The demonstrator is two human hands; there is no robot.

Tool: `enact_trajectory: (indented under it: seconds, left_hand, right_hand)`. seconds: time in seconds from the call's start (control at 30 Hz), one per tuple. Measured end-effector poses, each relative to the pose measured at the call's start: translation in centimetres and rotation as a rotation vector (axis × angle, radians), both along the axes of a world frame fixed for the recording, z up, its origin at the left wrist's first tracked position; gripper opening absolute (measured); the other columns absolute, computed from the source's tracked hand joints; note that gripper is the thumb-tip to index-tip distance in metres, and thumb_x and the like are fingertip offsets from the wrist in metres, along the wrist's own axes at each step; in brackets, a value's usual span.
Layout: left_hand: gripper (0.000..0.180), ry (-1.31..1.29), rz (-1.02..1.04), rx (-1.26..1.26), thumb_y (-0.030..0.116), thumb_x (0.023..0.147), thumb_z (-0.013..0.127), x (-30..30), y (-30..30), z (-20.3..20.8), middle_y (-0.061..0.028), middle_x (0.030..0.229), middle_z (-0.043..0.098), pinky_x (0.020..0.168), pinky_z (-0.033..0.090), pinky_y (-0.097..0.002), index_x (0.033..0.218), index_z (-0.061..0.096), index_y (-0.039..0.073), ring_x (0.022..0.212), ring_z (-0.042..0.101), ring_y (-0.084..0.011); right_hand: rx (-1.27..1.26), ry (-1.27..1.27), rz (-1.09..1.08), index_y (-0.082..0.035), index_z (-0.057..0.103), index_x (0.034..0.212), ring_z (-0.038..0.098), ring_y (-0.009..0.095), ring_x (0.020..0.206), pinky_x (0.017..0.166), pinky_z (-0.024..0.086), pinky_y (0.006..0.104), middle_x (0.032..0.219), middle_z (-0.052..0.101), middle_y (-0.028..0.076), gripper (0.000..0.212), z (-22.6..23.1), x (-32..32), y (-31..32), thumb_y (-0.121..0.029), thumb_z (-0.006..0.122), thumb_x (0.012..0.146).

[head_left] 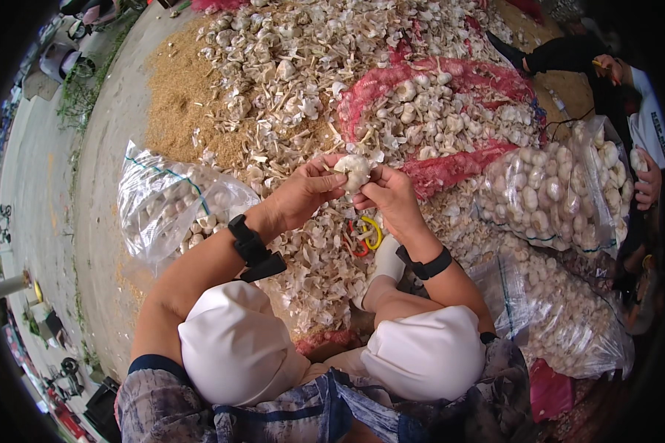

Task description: The person picks up garlic bulbs from a pile, peels away the outer skin by hand, and uses shears to trim the roots. They place the cleaned garlic into a plastic bag and repeat the process.

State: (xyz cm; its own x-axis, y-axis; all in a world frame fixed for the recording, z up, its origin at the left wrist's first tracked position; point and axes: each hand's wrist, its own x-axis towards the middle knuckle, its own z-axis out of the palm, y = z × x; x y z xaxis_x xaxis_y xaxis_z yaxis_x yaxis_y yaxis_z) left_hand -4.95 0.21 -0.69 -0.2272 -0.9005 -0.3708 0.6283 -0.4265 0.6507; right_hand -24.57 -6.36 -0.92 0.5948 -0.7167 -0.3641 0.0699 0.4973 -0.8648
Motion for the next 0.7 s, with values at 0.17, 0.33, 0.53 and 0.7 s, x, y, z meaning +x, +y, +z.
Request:
enact_trajectory:
  seconds: [0.17,0.33,0.53,0.7]
  left_hand:
    - [0.040,0.181,-0.024,0.098,0.015,0.092,0.068,0.2,0.0,1.1,0.0003,0.116,0.065,0.091,0.049,-0.0287,0.131,0.057,0.014,0.105,0.061,-0.0114]
    - [0.046,0.044,0.018,-0.007,0.013,0.093,0.066,0.3,0.1,0.4,-0.0017,0.121,0.063,0.089,0.054,-0.0262,0.137,0.052,0.011,0.106,0.062,-0.0119]
    - [0.046,0.123,-0.020,-0.043,0.013,0.093,0.066,0.1,-0.2,0.7,-0.0037,0.122,0.064,0.088,0.055,-0.0260,0.137,0.052,0.009,0.105,0.063,-0.0126]
    - [0.045,-0.022,-0.038,-0.082,0.015,0.092,0.068,0.0,-0.3,0.6,-0.0039,0.119,0.064,0.084,0.054,-0.0256,0.134,0.053,0.004,0.100,0.063,-0.0124]
  right_hand:
    - [-0.186,0.105,-0.100,0.005,0.062,0.101,0.070,0.015,0.074,0.065,0.059,0.0256,0.088,0.069,0.009,0.016,-0.7,-0.6,-1.1,-0.008,0.063,0.093]
    - [-0.075,0.000,-0.089,0.006,0.062,0.108,0.069,0.014,0.076,0.065,0.058,0.0243,0.089,0.070,0.008,0.021,2.4,0.3,-0.3,-0.012,0.062,0.096]
    - [-0.035,-0.033,-0.057,0.005,0.065,0.106,0.068,0.013,0.077,0.070,0.057,0.0243,0.088,0.070,0.008,0.018,1.0,-0.6,-0.7,-0.010,0.061,0.096]
    - [-0.696,0.461,0.034,0.001,0.064,0.111,0.068,0.015,0.083,0.073,0.056,0.0251,0.092,0.069,0.008,0.020,-1.4,-0.9,-0.8,-0.009,0.063,0.093]
